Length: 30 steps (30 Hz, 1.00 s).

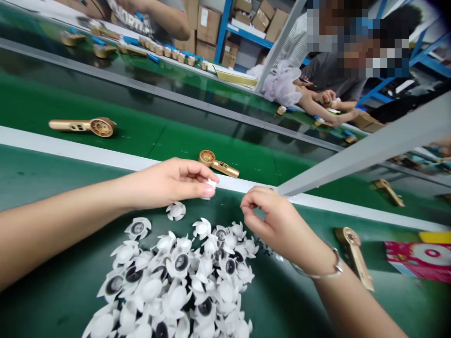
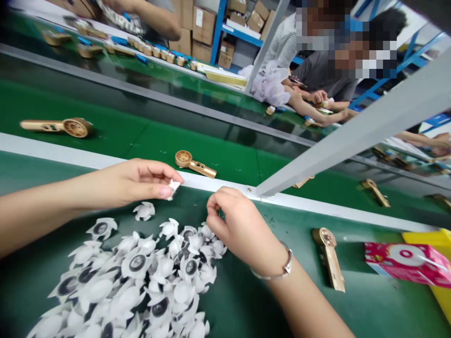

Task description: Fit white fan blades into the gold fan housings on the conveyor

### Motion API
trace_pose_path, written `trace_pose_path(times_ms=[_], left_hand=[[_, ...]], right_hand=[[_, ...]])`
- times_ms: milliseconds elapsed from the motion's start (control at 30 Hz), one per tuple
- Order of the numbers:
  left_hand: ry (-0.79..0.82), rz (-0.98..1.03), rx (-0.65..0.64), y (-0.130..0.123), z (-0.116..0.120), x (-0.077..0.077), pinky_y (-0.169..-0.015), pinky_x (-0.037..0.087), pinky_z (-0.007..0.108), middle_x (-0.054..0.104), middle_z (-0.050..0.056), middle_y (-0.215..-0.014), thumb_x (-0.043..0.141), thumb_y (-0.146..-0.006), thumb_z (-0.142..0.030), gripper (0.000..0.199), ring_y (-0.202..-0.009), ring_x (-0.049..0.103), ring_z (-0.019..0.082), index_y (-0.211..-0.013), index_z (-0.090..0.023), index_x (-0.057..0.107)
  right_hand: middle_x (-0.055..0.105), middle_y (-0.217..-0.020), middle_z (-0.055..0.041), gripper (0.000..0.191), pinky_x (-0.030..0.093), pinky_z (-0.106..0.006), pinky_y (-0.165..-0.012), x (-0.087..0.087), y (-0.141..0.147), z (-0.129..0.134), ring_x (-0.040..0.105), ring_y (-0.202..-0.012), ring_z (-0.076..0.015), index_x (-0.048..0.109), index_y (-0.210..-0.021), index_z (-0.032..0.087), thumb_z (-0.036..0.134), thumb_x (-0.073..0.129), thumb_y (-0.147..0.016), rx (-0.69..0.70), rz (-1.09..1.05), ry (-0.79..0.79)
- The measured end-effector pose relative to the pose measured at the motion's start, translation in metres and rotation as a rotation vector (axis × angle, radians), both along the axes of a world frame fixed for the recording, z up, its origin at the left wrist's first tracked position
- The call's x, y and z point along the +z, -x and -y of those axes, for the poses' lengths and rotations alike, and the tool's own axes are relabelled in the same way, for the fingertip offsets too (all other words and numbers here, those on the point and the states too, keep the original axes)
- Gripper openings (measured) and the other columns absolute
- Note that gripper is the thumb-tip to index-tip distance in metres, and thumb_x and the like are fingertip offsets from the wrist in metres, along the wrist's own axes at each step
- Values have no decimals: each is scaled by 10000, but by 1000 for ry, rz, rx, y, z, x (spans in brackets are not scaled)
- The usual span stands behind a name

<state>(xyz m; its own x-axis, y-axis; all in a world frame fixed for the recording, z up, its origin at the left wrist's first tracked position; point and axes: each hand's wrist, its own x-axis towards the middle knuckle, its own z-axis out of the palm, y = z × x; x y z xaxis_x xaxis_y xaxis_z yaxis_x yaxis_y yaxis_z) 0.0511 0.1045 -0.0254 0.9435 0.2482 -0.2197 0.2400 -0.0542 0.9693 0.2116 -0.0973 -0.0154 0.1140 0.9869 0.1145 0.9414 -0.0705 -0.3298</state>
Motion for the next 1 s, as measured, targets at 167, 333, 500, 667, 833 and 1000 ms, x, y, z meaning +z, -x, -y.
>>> trace_pose_path(times_ms=[167, 333, 500, 667, 833, 1000], left_hand=[[524, 204, -11, 4, 25, 7, -728, 507, 183, 685, -34, -821, 781, -752, -101, 270, -718, 630, 63, -986, -183, 672], [622, 256, -42, 5, 29, 5, -711, 547, 189, 706, -37, -782, 772, -740, -25, 293, -687, 665, 65, -971, -170, 665], [640, 265, -7, 5, 31, 4, -707, 565, 175, 718, -33, -786, 778, -728, -5, 287, -695, 683, 60, -946, -153, 662], [635, 278, 80, 5, 33, 2, -712, 568, 168, 718, -35, -775, 796, -714, -16, 266, -713, 692, 61, -901, -146, 659], [601, 286, 134, 4, 34, -1, -738, 578, 185, 728, -23, -783, 798, -714, -40, 249, -733, 704, 77, -889, -146, 655], [416, 280, 128, 5, 30, 6, -706, 583, 224, 706, -20, -809, 847, -654, -103, 353, -726, 694, 100, -867, -173, 575]], right_hand=[[590, -880, 26, 107, 467, -213, -703, 18, 29, -15, 561, -768, -85, 567, -901, 223, 131, 527, -938, -43, -413, -326], [616, -878, 33, 125, 465, -196, -699, 16, 35, -15, 572, -789, -76, 590, -901, 229, 105, 573, -907, -38, -320, -381], [635, -878, 3, 105, 472, -200, -715, 17, 36, -13, 586, -797, -82, 614, -915, 191, 92, 585, -897, -13, -185, -407], [649, -957, -56, 185, 496, -227, -759, 14, 38, -9, 613, -864, -111, 639, -1033, 137, 43, 568, -890, 69, -60, -446], [614, -1168, -116, 400, 502, -288, -902, 7, 31, -3, 603, -1059, -166, 597, -1256, 108, 25, 573, -865, 179, -17, -437], [677, -1073, -30, 250, 515, -288, -858, 12, 20, 1, 638, -993, -153, 677, -1123, 246, 139, 533, -950, -44, -343, -432]])
